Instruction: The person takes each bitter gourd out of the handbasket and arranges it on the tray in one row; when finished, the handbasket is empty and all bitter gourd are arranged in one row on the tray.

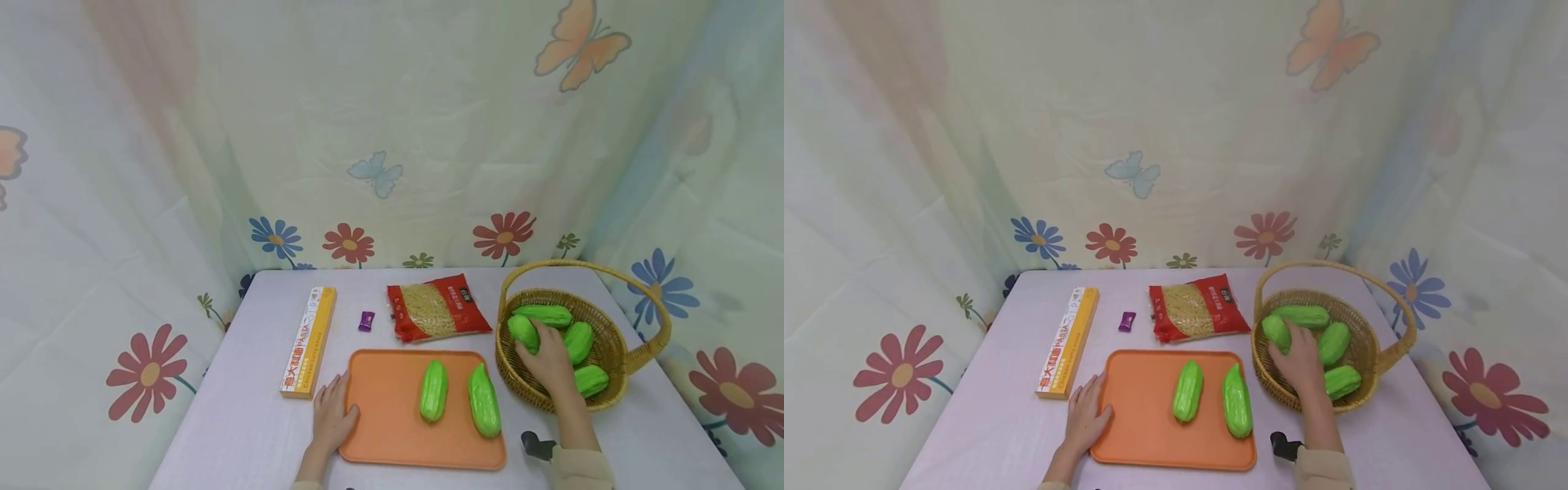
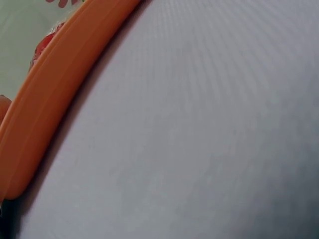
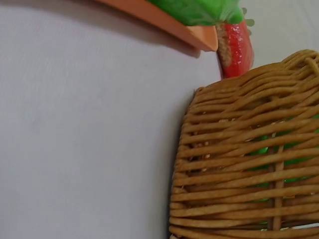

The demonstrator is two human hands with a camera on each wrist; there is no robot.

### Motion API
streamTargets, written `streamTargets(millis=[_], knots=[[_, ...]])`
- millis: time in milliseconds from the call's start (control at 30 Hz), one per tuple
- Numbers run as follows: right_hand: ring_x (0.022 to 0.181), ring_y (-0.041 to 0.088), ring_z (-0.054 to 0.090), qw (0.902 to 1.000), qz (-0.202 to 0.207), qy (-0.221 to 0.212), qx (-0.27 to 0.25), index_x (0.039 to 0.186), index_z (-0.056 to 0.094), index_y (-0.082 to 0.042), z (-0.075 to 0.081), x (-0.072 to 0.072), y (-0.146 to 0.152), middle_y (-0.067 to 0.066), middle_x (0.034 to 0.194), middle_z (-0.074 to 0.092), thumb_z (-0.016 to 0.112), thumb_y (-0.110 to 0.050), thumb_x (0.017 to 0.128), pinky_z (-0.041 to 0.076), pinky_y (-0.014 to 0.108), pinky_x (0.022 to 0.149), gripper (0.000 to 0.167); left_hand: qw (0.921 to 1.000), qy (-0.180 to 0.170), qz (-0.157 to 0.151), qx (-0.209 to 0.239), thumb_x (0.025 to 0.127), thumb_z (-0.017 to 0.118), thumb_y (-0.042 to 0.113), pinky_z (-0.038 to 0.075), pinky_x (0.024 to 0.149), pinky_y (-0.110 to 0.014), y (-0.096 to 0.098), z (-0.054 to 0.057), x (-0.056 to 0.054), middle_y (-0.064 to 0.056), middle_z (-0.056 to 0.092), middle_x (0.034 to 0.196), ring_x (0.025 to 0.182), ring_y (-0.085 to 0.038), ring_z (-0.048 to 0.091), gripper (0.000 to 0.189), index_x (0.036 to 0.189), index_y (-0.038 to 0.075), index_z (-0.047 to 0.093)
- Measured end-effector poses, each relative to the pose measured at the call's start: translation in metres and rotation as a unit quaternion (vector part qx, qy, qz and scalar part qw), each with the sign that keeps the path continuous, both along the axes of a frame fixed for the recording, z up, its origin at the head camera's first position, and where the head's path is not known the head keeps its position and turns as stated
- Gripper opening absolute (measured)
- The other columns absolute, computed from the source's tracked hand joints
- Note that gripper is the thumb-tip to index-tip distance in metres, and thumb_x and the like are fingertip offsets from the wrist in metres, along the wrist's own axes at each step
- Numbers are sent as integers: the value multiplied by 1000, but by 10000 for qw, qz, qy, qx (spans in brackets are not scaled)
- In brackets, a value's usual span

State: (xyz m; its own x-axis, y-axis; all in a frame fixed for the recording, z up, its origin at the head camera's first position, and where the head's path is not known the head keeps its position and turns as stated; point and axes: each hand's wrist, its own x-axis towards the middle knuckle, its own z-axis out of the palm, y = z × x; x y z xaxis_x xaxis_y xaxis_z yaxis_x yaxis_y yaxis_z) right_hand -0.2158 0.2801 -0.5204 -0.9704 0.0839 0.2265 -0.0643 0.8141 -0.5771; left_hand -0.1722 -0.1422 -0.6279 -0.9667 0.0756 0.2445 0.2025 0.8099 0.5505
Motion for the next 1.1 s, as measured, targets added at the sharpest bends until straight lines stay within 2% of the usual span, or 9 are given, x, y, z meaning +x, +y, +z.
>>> streamTargets(millis=[333,567,767,900,1100], knots=[[114,49,37,9950,-806,130,-583,138,31,3,17,9,-13,32,127,38,52,-36,88,33,62,89,67,10000,-50,-32,49,79,59,21,12,106,-50,1,2,2,-9,43,138,129,-28,33,67,140,7,35],[117,47,37,9919,-960,342,-760,138,33,1,26,12,-23,30,129,40,54,-35,87,32,62,92,66,10000,-28,-45,40,79,58,21,12,106,-49,0,3,2,-9,43,138,129,-27,33,67,140,7,36],[115,48,38,9882,-1254,68,-881,140,29,-1,37,16,-30,29,129,40,51,-40,87,34,62,89,69,10000,59,-36,25,78,58,21,12,106,-48,0,2,2,-9,44,137,129,-27,34,66,139,6,36],[114,47,39,9871,-1330,-26,-893,140,29,-1,42,17,-33,28,129,41,49,-41,87,35,61,88,69,10000,-5,-30,13,79,58,21,12,106,-47,1,3,2,-9,44,138,129,-26,33,66,140,7,36],[116,44,40,9880,-1213,358,-886,136,35,1,46,19,-40,27,128,44,54,-35,86,33,59,92,64,10000,-36,-24,48,79,57,20,11,106,-48,1,5,2,-9,43,138,129,-27,33,67,140,7,36]])
